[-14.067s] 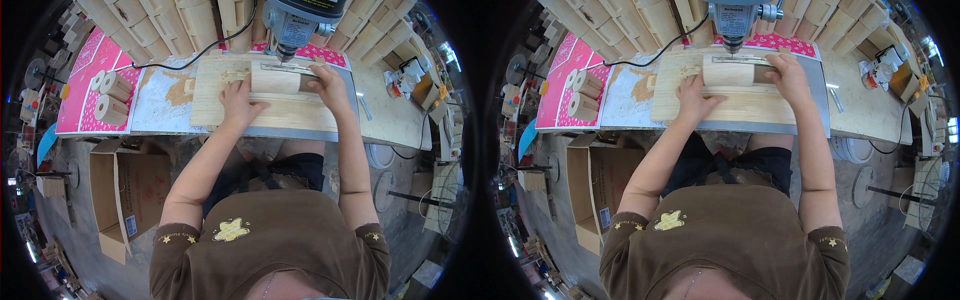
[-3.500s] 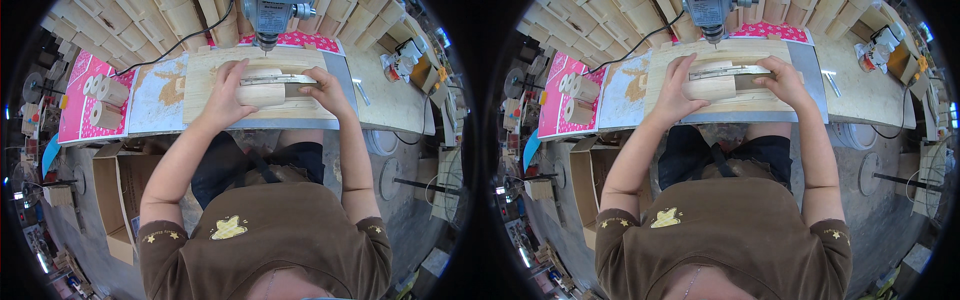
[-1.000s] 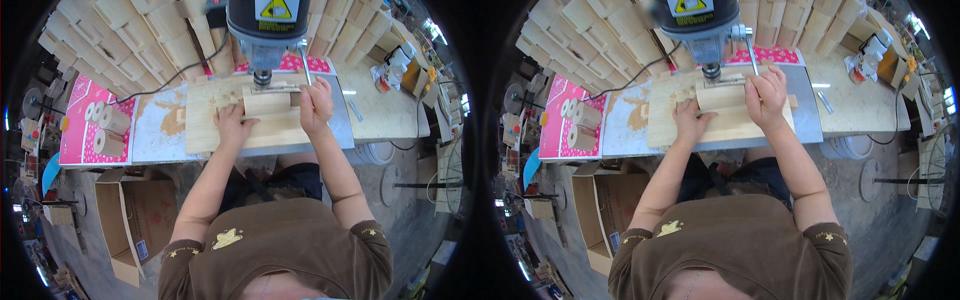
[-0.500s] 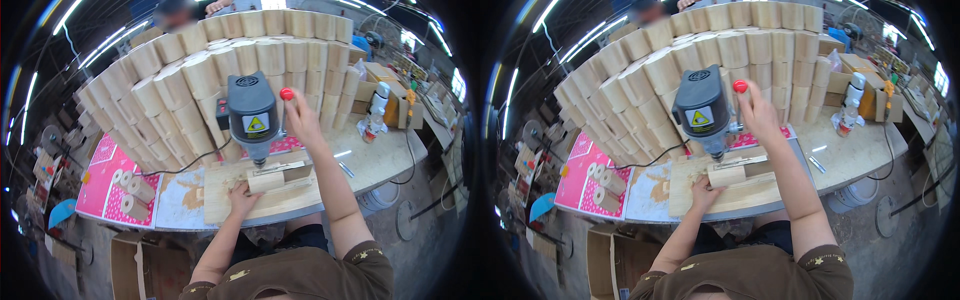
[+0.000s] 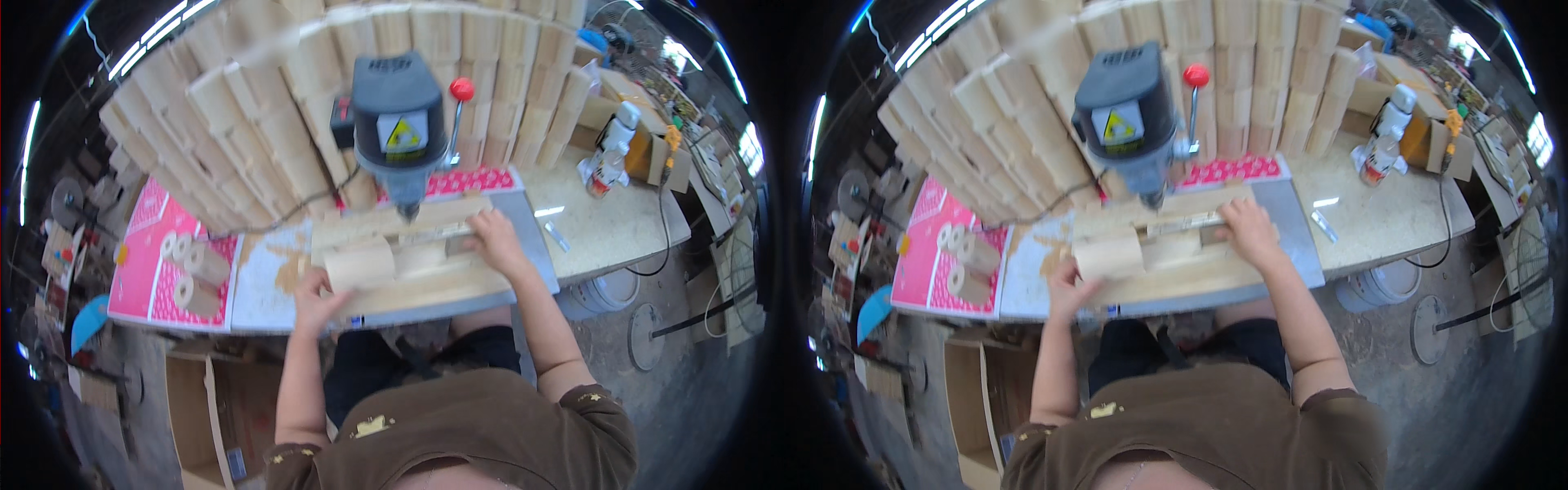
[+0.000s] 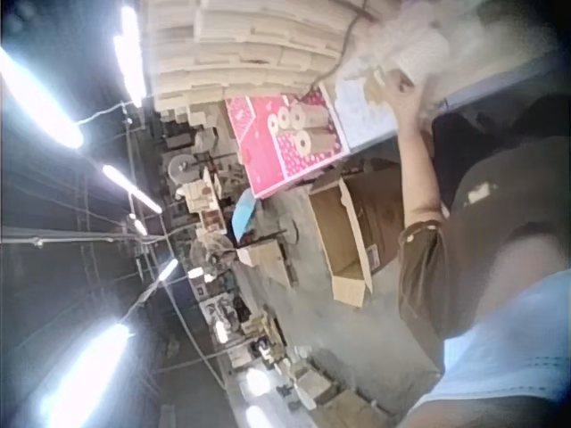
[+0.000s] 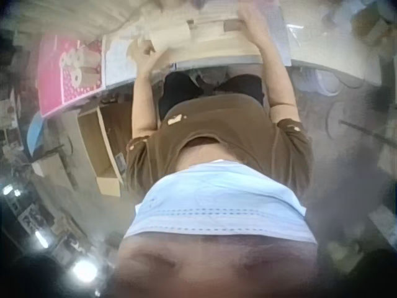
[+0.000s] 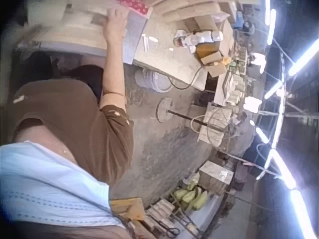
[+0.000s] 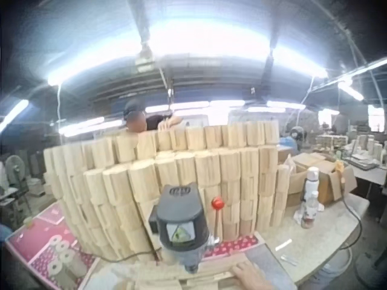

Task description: Operating a benchtop drill machine or slotting jig to mill precise grooves or indentations into cylindrical wooden furniture components.

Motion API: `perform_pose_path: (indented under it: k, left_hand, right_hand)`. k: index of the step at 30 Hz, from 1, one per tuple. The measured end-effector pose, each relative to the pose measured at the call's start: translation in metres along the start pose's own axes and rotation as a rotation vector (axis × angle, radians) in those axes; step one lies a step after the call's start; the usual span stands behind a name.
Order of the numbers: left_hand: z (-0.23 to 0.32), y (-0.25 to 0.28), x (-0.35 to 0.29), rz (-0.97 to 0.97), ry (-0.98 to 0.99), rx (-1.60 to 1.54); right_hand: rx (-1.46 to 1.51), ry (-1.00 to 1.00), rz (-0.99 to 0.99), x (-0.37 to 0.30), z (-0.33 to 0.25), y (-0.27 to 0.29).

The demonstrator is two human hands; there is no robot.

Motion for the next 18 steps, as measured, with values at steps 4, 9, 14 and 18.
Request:
perform_pose_path:
  k: [4,9,14,18]
  left_hand:
    - [0.001,0.014,-0.005,0.025,0.376,-0.298]
    - [-0.009,-0.014,0.002,-0.013,0.618,-0.296]
    - [-0.017,-0.028,0.005,0.031,0.681,-0.242]
    - [-0.002,-0.065,0.007,-0.085,0.665,-0.264]
  right_hand:
    - [0.093,0.006,0.028,0.005,-0.006,0.005]
    - [0.163,0.041,0.037,0.006,-0.023,0.007]
    - [0.142,0.011,0.027,0.0,-0.023,0.01]
    - [0.173,0.048,0.008,0.001,-0.034,0.007]
Point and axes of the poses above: each hand's wrist, its own x-axis towards the middle knuckle, its own y-axis out of the back of the hand, z = x × y, the point moved 9 cm from there along x, towards the middle knuckle, and after that the axes turned 14 degrees about y, right-handed, at the moved point
